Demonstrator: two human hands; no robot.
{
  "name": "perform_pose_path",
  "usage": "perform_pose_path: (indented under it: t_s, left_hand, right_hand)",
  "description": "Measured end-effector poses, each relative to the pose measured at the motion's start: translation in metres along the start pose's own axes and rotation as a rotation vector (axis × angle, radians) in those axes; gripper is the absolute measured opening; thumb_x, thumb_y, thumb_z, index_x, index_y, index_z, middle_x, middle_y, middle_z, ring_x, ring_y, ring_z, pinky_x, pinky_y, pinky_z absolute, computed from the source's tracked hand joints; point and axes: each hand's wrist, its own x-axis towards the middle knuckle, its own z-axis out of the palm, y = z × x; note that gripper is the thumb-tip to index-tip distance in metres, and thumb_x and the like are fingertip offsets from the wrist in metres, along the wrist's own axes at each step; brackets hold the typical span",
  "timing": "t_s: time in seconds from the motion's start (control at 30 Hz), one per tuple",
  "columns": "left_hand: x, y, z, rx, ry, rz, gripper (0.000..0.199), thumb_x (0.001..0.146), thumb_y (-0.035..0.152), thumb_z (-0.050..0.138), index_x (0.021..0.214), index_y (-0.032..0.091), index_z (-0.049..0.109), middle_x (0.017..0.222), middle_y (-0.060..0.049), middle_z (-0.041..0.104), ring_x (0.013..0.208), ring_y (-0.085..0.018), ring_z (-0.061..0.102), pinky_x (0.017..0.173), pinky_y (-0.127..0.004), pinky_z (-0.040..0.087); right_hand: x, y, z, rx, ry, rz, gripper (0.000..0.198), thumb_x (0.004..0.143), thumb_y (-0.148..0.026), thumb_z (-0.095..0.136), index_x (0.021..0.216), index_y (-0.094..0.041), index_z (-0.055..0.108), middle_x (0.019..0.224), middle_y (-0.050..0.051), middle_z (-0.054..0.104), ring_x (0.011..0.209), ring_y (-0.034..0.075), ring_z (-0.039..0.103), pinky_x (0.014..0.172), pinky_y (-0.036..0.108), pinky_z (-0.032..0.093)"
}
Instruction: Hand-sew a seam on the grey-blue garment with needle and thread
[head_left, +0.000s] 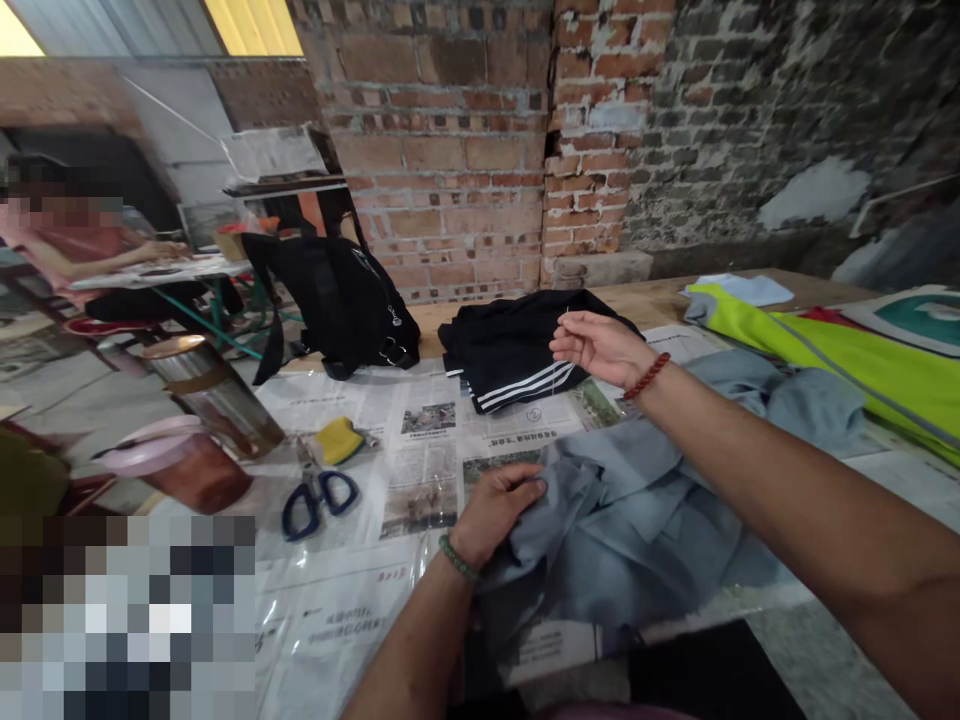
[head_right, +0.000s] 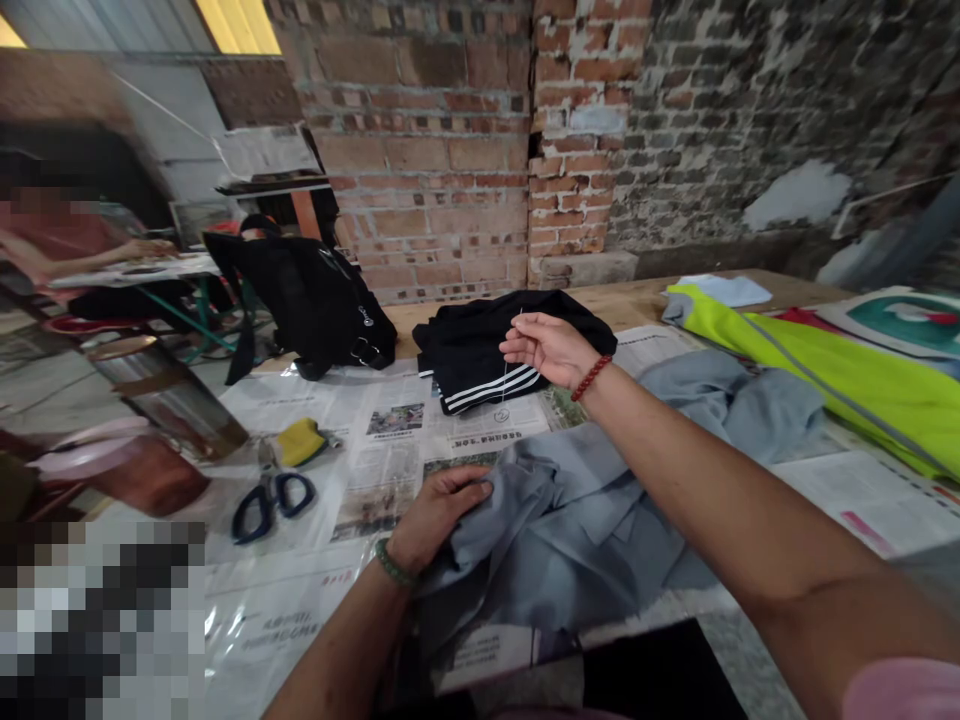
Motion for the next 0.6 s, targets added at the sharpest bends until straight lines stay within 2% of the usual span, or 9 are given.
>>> perform_pose_path:
  t_s: [0.23,0.33,0.43,0.53,0.6]
  left_hand:
    - [0.0,0.002,0.0,0.024,-0.005,-0.001,0.024,0.065,0.029,0.065,0.084,0.015,0.071,0.064,0.001,0.062,0.054,-0.008,0.045,0.051,-0.019,0.034]
    - [0.0,0.001,-0.001,0.023,0.0,0.0,0.024,0.064,0.029,0.066,0.084,0.015,0.071,0.065,0.0,0.063,0.055,-0.009,0.047,0.053,-0.019,0.035]
    - [0.0,0.0,-0.001,0.014,0.009,0.001,0.025,0.063,0.029,0.067,0.083,0.014,0.071,0.065,0.0,0.062,0.055,-0.009,0.046,0.053,-0.02,0.035]
    - [0.0,-0.001,-0.001,0.013,-0.007,0.002,0.027,0.065,0.03,0.066,0.085,0.014,0.071,0.063,0.0,0.061,0.052,-0.008,0.045,0.05,-0.019,0.034]
    - [0.0,0.0,-0.002,0.05,-0.01,0.03,0.025,0.066,0.03,0.065,0.085,0.014,0.071,0.065,0.0,0.061,0.053,-0.009,0.045,0.05,-0.019,0.034]
  right_hand:
    - [0.016,-0.014,-0.003,-0.007,0.057,-0.046,0.019,0.087,-0.005,0.039,0.076,-0.014,0.05,0.054,-0.002,0.061,0.051,0.011,0.064,0.051,0.025,0.054]
    - [0.016,-0.009,-0.001,-0.017,0.044,-0.048,0.018,0.087,-0.005,0.038,0.077,-0.015,0.05,0.055,-0.002,0.061,0.052,0.011,0.064,0.052,0.025,0.054]
    - [-0.001,0.015,0.005,-0.059,0.011,0.001,0.015,0.085,-0.007,0.04,0.078,-0.016,0.049,0.057,-0.002,0.061,0.051,0.011,0.063,0.052,0.024,0.053]
    - [-0.031,0.056,0.007,-0.146,-0.002,0.059,0.005,0.081,-0.016,0.049,0.077,-0.017,0.048,0.06,-0.003,0.059,0.046,0.01,0.061,0.046,0.021,0.049]
    - [-0.054,0.086,0.004,-0.244,0.043,0.071,0.006,0.079,-0.023,0.052,0.077,-0.018,0.049,0.061,-0.004,0.058,0.044,0.009,0.058,0.041,0.018,0.044]
